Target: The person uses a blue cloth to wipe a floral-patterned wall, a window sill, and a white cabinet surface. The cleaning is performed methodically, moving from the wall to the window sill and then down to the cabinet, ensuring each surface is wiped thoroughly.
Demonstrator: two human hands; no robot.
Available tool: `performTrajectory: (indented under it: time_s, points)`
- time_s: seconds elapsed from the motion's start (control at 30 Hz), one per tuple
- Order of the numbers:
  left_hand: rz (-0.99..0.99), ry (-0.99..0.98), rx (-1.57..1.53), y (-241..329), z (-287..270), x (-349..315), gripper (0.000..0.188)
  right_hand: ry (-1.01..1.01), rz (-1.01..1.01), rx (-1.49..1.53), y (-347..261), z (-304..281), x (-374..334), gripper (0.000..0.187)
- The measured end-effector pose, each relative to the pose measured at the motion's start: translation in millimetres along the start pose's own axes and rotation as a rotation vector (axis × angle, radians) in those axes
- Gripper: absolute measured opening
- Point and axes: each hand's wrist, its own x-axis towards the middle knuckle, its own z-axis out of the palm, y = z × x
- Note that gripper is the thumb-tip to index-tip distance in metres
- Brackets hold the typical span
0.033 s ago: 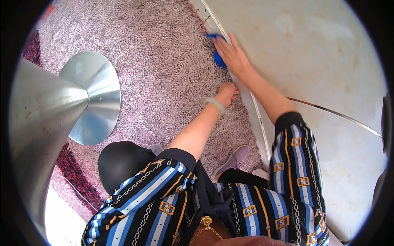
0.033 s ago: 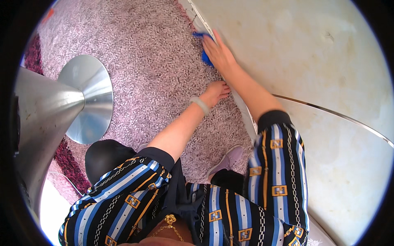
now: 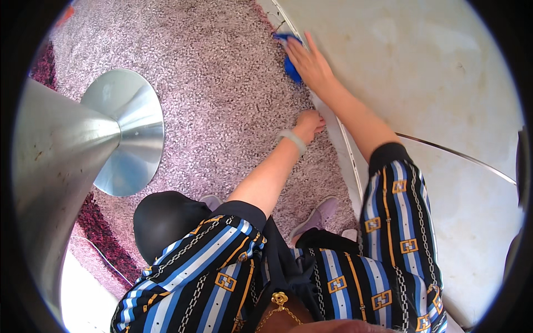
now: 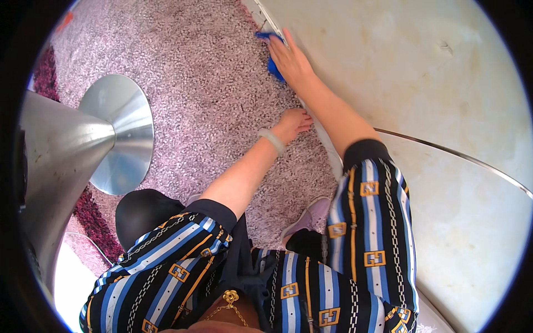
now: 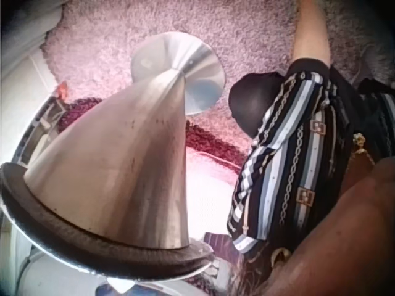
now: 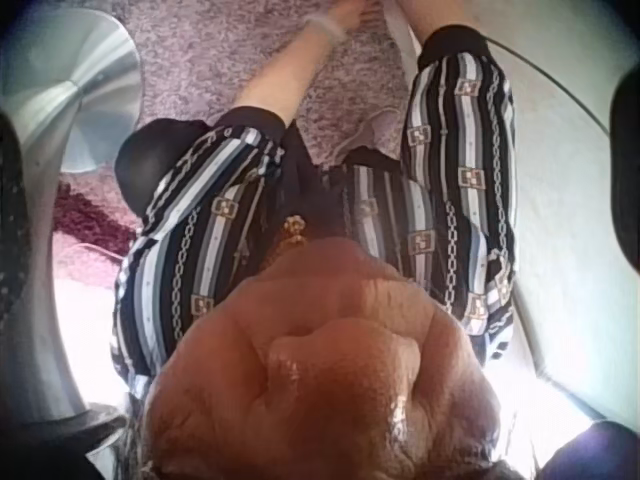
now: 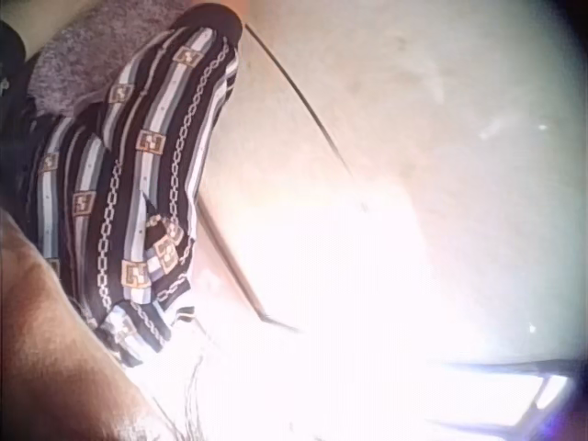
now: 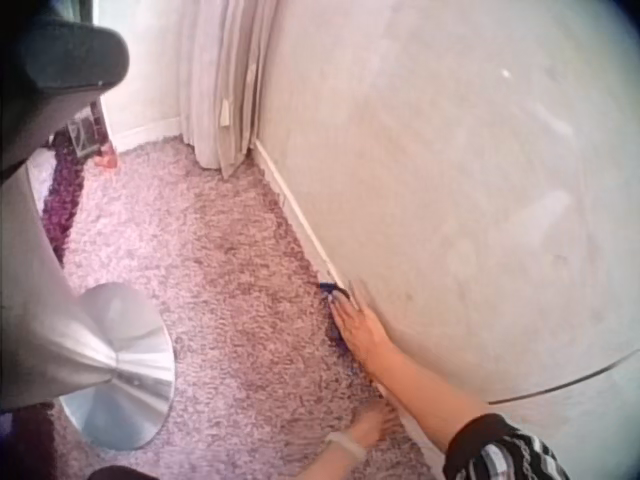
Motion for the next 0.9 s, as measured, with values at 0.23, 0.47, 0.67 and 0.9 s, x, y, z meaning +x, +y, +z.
performTrajectory:
  time_s: [0.23,0.47,0.67,0.9]
  points:
    - [0.074,0.057,-0.251,-8.4,-22.4,33.4,0.029,-0.099,0.021,0.074,-6.8,-9.1,31.1,0.054]
    - [-0.016,0.265,-0.066,8.4,-27.6,18.7,0.024,-0.318,-0.182,0.251,-66.1,-5.1,-159.2,0.051]
    - [0.116,0.101,-0.048,11.1,-15.1,19.1,0.026,-0.128,0.003,0.228,-38.5,-12.9,-136.4,0.054]
    - [0.192,0.062,-0.27,45.0,-5.2,-1.5,0.041,-0.039,0.242,0.201,0.1,-20.6,-39.8,0.063]
